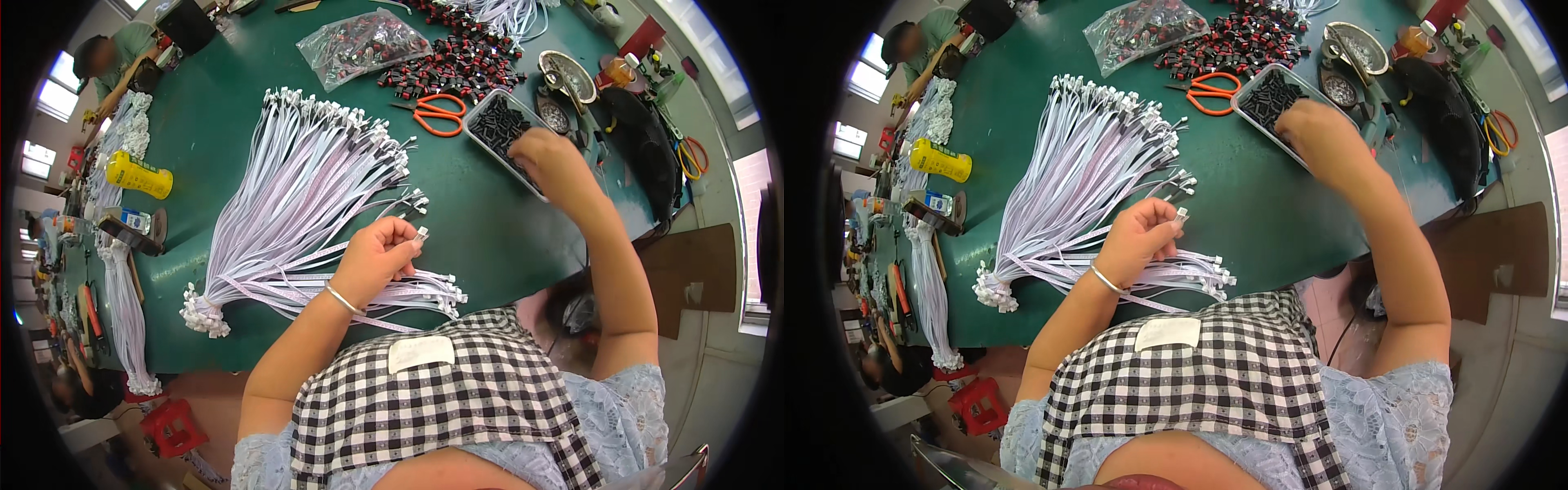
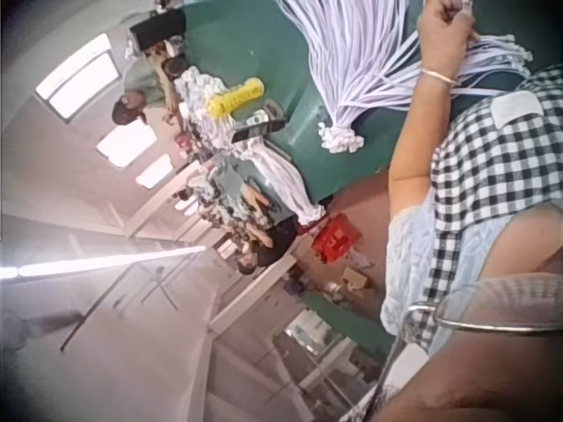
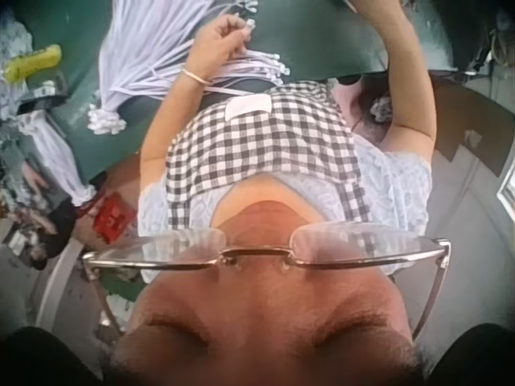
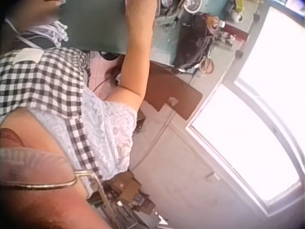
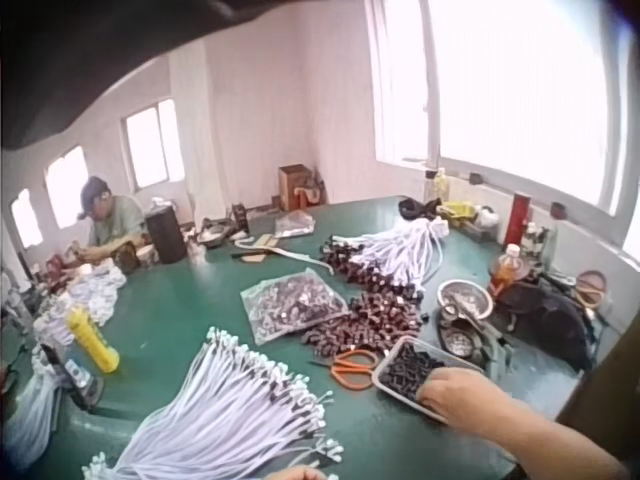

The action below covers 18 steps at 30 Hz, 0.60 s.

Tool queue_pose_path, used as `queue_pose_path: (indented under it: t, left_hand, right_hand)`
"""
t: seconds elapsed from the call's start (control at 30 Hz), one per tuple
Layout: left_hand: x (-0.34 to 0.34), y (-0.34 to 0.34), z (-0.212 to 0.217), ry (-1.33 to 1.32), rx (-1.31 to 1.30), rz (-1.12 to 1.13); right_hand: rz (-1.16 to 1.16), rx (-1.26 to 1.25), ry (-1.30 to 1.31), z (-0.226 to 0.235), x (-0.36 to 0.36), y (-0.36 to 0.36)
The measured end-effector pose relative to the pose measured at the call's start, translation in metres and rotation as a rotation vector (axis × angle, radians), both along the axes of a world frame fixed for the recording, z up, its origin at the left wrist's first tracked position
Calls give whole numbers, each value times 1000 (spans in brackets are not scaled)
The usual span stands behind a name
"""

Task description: The person repeatedly picks up small black plastic connectors from a container and attaches them to the ends of white and pink striped cables. They handle the cables and connectors by hand, working at a green table in a workshop setting.

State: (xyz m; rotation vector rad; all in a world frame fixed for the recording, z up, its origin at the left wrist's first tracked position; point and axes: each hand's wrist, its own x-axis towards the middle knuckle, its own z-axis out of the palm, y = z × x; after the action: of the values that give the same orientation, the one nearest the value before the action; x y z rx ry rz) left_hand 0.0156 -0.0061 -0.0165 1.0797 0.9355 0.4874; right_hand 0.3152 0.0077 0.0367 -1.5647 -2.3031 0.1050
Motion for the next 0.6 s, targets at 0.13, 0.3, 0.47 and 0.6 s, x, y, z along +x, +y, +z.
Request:
queue_pose_path:
  t: [0.13,0.3,0.47,0.6]
  left_hand:
    - [-2,0,1,-45,-46,-13]
    - [-3,2,-1,-131,-118,12]
    - [-6,4,-3,-153,-124,-4]
    - [-7,5,-2,-159,-121,-26]
  right_hand:
    - [111,-141,14,-17,-24,-34]
    - [-9,-159,37,-38,-31,-48]
    - [-4,-147,204,-36,-43,-52]
    - [-171,-446,965,-37,-71,-59]
